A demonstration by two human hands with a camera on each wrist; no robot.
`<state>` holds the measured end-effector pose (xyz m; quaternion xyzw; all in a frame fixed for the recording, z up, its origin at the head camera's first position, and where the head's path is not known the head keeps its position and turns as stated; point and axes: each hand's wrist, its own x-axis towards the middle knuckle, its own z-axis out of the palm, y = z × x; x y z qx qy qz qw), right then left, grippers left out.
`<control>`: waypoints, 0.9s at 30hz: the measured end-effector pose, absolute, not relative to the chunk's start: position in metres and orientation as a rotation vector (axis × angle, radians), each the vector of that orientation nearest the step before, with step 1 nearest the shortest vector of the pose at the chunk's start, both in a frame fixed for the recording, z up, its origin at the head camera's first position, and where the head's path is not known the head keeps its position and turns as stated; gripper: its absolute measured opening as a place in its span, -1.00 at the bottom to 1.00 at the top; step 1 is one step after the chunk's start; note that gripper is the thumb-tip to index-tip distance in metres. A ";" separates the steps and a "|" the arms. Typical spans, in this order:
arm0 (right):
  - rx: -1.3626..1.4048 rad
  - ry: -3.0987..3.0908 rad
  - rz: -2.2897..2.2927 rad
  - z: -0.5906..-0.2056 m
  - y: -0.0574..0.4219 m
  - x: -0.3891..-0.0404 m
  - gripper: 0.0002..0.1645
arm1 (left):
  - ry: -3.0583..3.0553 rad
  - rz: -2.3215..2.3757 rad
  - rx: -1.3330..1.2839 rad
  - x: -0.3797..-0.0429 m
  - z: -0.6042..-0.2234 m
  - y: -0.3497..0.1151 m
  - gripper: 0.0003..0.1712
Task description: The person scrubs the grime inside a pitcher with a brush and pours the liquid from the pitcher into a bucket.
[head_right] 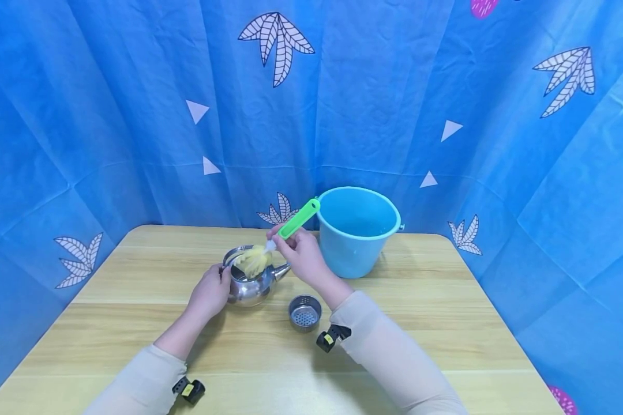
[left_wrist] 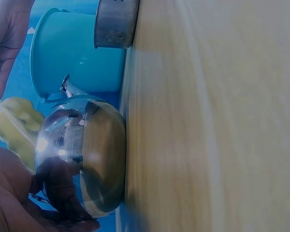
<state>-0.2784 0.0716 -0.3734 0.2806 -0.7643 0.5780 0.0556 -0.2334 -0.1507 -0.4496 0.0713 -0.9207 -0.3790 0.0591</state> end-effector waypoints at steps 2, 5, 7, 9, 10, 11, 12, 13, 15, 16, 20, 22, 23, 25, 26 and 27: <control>0.858 -2.338 1.705 -0.374 0.071 -0.278 -0.83 | -2.788 -1.147 0.213 -0.233 -0.449 -0.151 -0.38; 0.869 -2.363 1.655 -0.375 0.069 -0.278 -0.83 | -2.789 -1.148 0.206 -0.233 -0.449 -0.150 -0.38; 0.879 -2.372 1.639 -0.375 0.068 -0.278 -0.82 | -2.789 -1.149 0.204 -0.233 -0.449 -0.150 -0.38; 0.885 -2.380 1.632 -0.375 0.067 -0.277 -0.82 | -2.791 -1.148 0.201 -0.233 -0.449 -0.150 -0.38; 0.891 -2.383 1.628 -0.375 0.066 -0.276 -0.82 | -2.791 -1.149 0.201 -0.233 -0.449 -0.150 -0.38; 0.895 -2.387 1.624 -0.374 0.066 -0.276 -0.82 | -2.791 -1.150 0.200 -0.233 -0.449 -0.150 -0.38; 0.898 -2.393 1.623 -0.373 0.065 -0.276 -0.81 | -2.790 -1.150 0.201 -0.233 -0.449 -0.150 -0.38; 0.900 -2.401 1.623 -0.373 0.064 -0.275 -0.81 | -2.790 -1.151 0.201 -0.233 -0.449 -0.150 -0.38; 0.909 -2.416 1.622 -0.371 0.062 -0.274 -0.81 | -2.790 -1.154 0.202 -0.233 -0.449 -0.150 -0.38; 0.914 -2.421 1.624 -0.370 0.061 -0.274 -0.81 | -2.788 -1.155 0.202 -0.233 -0.449 -0.150 -0.38; 0.948 -2.435 1.606 -0.369 0.057 -0.276 -0.81 | -2.788 -1.157 0.206 -0.234 -0.450 -0.150 -0.38; 0.971 -2.433 1.591 -0.369 0.055 -0.276 -0.81 | -2.786 -1.158 0.207 -0.234 -0.451 -0.151 -0.38; 0.979 -2.435 1.583 -0.369 0.054 -0.277 -0.81 | -2.788 -1.158 0.209 -0.234 -0.451 -0.151 -0.38; 0.995 -2.440 1.569 -0.368 0.053 -0.277 -0.82 | -2.788 -1.158 0.211 -0.233 -0.451 -0.151 -0.38; 1.001 -2.443 1.562 -0.368 0.052 -0.277 -0.82 | -2.789 -1.157 0.212 -0.233 -0.452 -0.151 -0.38; 1.007 -2.445 1.557 -0.367 0.051 -0.278 -0.82 | -2.789 -1.157 0.212 -0.233 -0.452 -0.151 -0.39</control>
